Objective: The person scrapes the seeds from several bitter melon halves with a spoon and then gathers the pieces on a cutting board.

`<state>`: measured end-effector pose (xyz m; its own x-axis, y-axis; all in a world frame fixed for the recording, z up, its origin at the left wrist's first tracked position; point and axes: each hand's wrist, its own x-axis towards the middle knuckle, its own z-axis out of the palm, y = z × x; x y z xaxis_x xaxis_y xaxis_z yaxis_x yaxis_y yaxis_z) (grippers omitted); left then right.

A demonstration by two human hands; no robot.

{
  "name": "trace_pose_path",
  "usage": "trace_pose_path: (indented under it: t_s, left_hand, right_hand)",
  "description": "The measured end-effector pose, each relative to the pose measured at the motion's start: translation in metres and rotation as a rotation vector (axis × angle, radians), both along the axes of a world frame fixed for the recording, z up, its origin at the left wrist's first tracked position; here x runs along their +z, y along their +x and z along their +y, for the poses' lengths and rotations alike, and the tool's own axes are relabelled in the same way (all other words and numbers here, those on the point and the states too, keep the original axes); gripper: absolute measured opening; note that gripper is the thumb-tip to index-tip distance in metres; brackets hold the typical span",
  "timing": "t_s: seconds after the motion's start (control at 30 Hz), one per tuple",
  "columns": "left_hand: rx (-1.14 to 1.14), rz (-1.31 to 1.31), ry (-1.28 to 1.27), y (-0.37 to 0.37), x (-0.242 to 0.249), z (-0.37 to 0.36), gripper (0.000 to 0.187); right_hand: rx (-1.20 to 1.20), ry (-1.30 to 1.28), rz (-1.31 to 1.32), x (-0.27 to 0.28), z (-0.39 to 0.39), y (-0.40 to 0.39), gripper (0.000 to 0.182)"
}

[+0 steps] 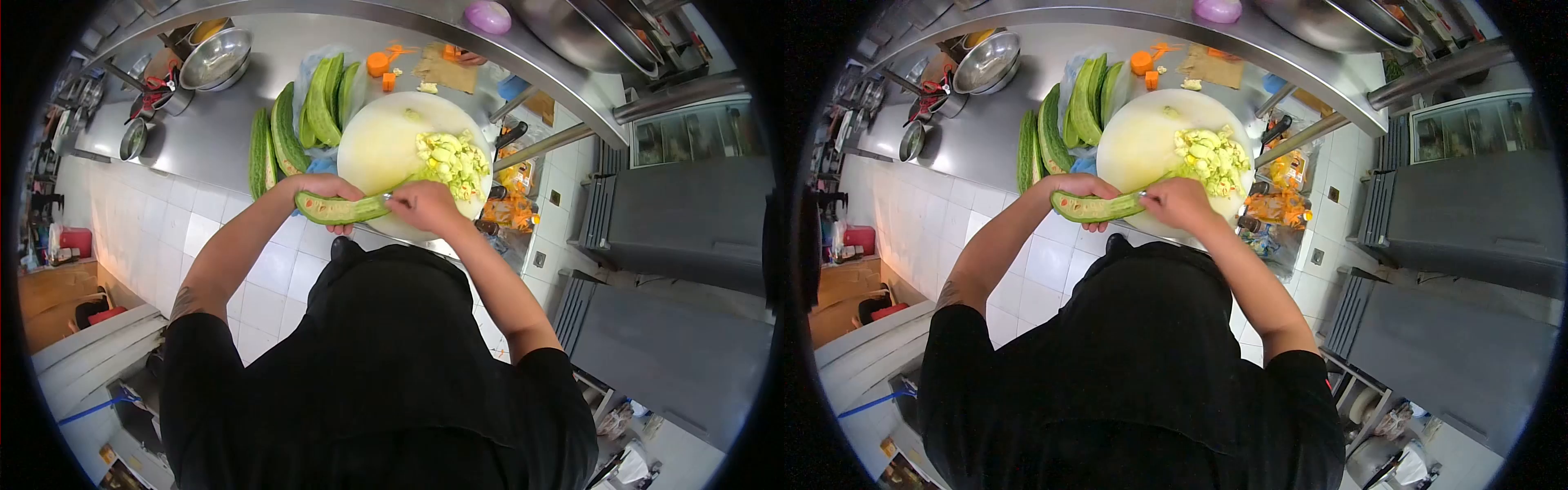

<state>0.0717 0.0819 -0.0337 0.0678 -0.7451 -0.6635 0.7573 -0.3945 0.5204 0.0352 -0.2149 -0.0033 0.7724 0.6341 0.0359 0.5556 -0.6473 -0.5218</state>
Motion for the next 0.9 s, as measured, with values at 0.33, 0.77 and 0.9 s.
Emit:
trace_pose_path:
  t_s: [0.33,0.77,0.9]
  left_hand:
    - [0.034,-0.069,0.005,-0.031,0.031,0.025,0.046]
    - [1.029,-0.117,-0.976,-0.086,0.065,0.001,0.091]
    - [1.016,-0.153,-0.834,-0.062,0.06,-0.006,0.081]
  right_hand:
    - [-0.252,-0.144,0.091,-0.009,-0.009,-0.005,0.035]
    - [-0.387,0.046,0.208,-0.012,-0.026,-0.015,0.045]
    - [-0.454,-0.006,0.248,-0.015,-0.037,-0.017,0.042]
